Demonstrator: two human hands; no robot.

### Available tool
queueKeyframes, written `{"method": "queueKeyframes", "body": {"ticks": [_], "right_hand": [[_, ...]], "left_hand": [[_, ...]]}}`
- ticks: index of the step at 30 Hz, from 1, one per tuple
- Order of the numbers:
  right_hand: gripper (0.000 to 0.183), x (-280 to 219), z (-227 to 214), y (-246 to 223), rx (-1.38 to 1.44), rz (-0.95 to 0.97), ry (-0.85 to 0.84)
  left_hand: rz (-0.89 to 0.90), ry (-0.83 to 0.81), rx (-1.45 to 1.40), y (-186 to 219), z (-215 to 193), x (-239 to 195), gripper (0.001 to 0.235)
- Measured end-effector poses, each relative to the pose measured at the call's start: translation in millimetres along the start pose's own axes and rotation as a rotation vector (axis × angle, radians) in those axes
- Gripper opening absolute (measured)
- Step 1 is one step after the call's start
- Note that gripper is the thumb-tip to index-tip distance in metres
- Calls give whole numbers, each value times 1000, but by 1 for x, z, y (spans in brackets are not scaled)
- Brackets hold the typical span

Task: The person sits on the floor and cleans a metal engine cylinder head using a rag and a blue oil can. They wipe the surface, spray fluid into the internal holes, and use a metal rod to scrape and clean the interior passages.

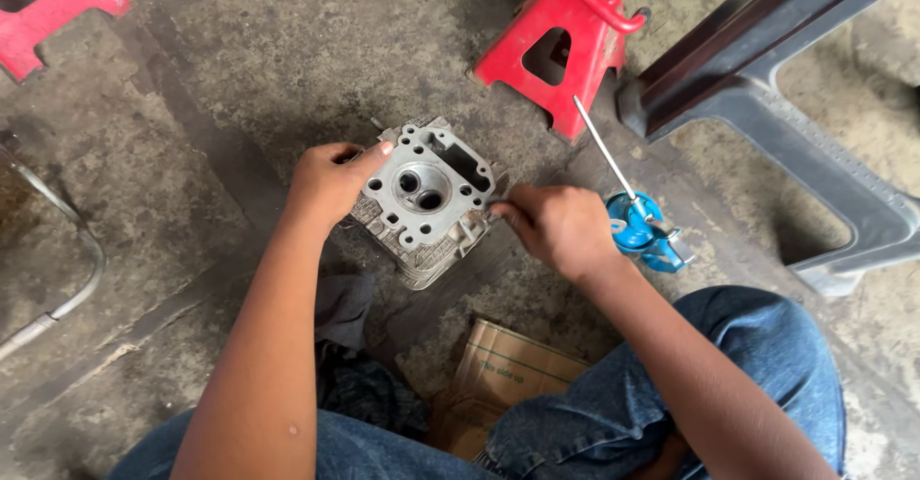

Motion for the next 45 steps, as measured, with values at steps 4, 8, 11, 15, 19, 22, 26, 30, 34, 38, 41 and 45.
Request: {"method": "queueKeyframes", "body": {"ticks": [4, 8, 11, 15, 19, 22, 26, 30, 34, 38, 41, 45], "right_hand": [[34, 7, 6, 17, -18, 143, -34], [37, -8, 15, 1, -60, 104, -34], [36, -6, 20, 17, -29, 187, -68], [35, 9, 7, 30, -59, 256, -16], [37, -10, 1, 2, -41, 194, 20], [39, 1, -5, 46, 107, 368, 28], [40, 6, 24, 69, 79, 406, -13], [44, 2, 56, 119, 321, 468, -76], [25, -2, 90, 78, -422, 74, -73], [40, -13, 62, 89, 348, 391, 25], [49, -9, 54, 105, 418, 546, 47], [36, -21, 86, 89, 472, 385, 14]], "left_hand": [[17, 13, -14, -1, 4, 3, 56], [51, 32, 11, 1, 1, 6, 59], [-3, 16, 65, -5, 0, 2, 61], [6, 36, 112, 1, -4, 5, 62], [30, 38, 113, 0, -1, 6, 62], [18, 32, 85, -5, 0, 9, 61], [92, 45, 97, -3, 0, 10, 62], [26, 52, 95, -2, 0, 8, 61], [65, 44, 128, 6, 0, 7, 62], [15, 59, 88, 5, -2, 6, 60], [-1, 35, 98, 3, 1, 5, 60], [7, 37, 82, 8, 1, 2, 60]]}}
Point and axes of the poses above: each hand's wrist, its own x-axis towards the middle knuckle, its own z-axis out of the palm, y = z × x, the point moved 10 cm from there along x, towards the middle knuckle, and after that the axes turned 6 degrees about -x, right-handed, at the moved point
